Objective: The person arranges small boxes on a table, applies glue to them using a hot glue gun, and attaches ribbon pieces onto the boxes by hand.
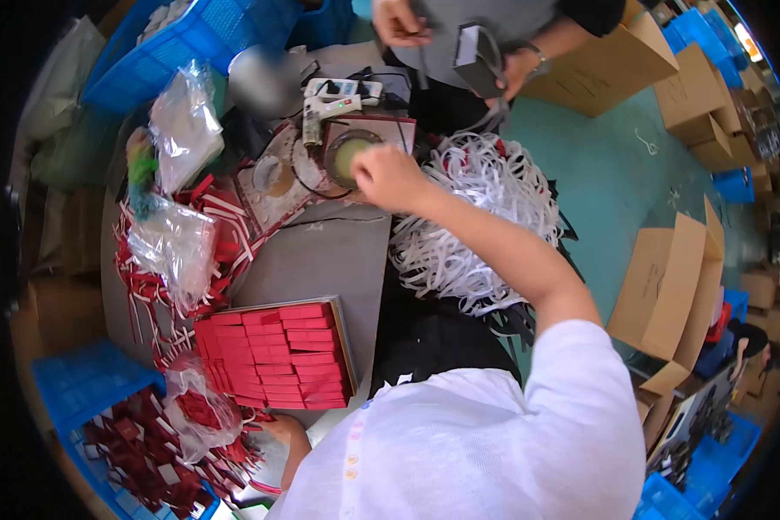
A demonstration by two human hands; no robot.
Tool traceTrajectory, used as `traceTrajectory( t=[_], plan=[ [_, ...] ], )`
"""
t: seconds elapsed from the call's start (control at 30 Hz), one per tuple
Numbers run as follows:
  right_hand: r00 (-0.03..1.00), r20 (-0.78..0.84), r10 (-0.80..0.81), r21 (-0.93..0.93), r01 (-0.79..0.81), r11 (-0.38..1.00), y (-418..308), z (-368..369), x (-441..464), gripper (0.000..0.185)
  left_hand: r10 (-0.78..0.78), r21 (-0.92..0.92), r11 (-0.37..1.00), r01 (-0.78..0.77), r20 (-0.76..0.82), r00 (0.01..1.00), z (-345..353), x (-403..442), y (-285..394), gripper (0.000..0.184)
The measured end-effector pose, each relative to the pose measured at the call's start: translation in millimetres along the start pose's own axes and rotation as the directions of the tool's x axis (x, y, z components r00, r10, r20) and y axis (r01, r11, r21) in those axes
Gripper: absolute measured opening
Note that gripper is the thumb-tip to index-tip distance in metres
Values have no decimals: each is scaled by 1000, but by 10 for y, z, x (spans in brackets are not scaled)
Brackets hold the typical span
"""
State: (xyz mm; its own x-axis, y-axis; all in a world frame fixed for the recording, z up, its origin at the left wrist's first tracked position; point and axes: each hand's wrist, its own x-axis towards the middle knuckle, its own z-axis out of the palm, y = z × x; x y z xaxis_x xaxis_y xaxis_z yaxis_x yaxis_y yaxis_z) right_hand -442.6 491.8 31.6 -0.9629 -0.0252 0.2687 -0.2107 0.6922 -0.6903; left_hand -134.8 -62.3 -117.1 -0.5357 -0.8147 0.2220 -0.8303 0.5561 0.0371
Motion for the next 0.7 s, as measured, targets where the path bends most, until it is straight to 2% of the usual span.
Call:
traceTrajectory(
  t=[0.07,0.13,0.17,0.2,0.23,0.27,0.33,0.4,0.43,0.47,0.5,0.53,0.57,0.6,0.63,0.7],
  plan=[
    [989,-144,-46,-57,38,998,365,351,572,12,-37,30,999,36,36,999,36,22,-15,46],
    [991,-112,-66,-316,28,949,637,607,1075,19,-29,2,1000,29,27,999,53,19,-36,46],
    [997,-40,-66,-391,45,919,784,716,1293,24,-29,-6,1000,29,14,999,152,30,-127,49],
    [980,160,116,-482,-25,876,637,648,1451,29,-78,19,997,77,59,995,134,24,-108,51],
    [909,330,254,-573,-21,820,553,601,1569,25,-68,7,998,68,51,996,154,24,-143,52],
    [890,348,294,-601,-29,799,621,648,1652,21,-60,-7,998,61,42,997,182,20,-166,52],
    [889,364,278,-675,46,736,649,629,1759,22,-69,-25,997,69,20,997,123,1,-88,51],
    [895,393,210,-674,125,728,755,539,1848,25,-86,-81,992,93,81,993,-26,-6,56,50],
    [848,484,215,-643,178,745,682,398,1922,33,-50,-127,991,51,17,999,-49,-23,107,48],
    [785,559,267,-655,221,722,446,241,1978,39,-146,-97,983,157,113,983,-147,-8,187,49],
    [851,519,79,-577,280,767,545,177,1967,42,-206,-65,973,222,191,960,-156,10,195,48],
    [848,506,-159,-397,393,830,800,126,2026,39,-167,-75,982,176,114,979,-81,-17,141,42],
    [820,570,62,-297,135,945,591,18,2014,32,-190,-58,978,200,143,971,-218,-7,262,34],
    [836,540,100,-224,29,974,405,-55,1947,27,-180,-40,982,187,128,975,-126,-10,167,27],
    [781,599,180,-185,-85,979,98,-158,1890,20,-153,-79,983,163,123,981,-110,-19,131,24],
    [768,587,257,96,-381,919,-113,-183,1695,19,-154,-81,984,160,77,985,-74,-34,109,26]
  ],
)
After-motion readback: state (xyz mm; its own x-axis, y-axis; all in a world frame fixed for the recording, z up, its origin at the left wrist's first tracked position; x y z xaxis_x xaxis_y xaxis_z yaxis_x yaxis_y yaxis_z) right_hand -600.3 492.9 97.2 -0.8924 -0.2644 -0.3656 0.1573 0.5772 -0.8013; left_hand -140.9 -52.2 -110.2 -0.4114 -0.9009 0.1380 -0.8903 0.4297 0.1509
